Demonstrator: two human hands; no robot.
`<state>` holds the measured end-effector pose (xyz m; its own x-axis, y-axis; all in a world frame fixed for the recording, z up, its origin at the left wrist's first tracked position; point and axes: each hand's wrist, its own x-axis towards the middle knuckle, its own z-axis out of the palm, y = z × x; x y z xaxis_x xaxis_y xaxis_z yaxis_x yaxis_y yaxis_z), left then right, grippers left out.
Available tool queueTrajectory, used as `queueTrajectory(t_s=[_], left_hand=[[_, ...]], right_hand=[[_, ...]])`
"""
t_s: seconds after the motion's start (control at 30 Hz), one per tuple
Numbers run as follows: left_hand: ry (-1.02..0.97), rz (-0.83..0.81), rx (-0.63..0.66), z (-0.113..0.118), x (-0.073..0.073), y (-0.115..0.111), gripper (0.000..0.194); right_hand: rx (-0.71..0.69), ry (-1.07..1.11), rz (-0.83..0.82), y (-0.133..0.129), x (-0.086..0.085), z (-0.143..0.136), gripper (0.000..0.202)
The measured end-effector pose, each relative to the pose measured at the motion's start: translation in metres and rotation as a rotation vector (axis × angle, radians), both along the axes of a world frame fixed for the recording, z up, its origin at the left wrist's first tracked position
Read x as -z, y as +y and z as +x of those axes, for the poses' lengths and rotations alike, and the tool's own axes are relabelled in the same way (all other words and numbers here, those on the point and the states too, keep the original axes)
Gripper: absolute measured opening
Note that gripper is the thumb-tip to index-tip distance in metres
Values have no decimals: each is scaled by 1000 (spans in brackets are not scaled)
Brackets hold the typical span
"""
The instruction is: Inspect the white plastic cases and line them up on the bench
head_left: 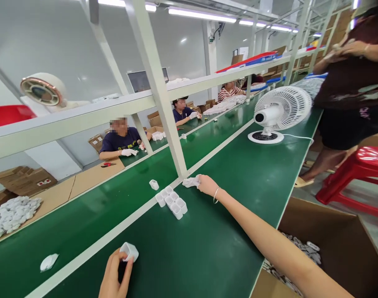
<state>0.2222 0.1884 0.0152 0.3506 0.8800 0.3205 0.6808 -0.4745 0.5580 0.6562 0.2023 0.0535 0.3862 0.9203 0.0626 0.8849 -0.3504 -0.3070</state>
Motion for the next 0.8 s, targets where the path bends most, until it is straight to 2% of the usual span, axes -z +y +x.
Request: queueTrajectory(t_s=[0.27,0.53,0.8], left_hand=[[14,-100,50,10,-8,-17,45],[19,-147,44,6,-9,-14,49],[13,-182,11,5,-7,-15,56]], right_hand=[[-8,-78,-90,2,5,1,24],[7,-173,-117,1,7,-9,20],[29,-116,-72,5,10,-6,20]])
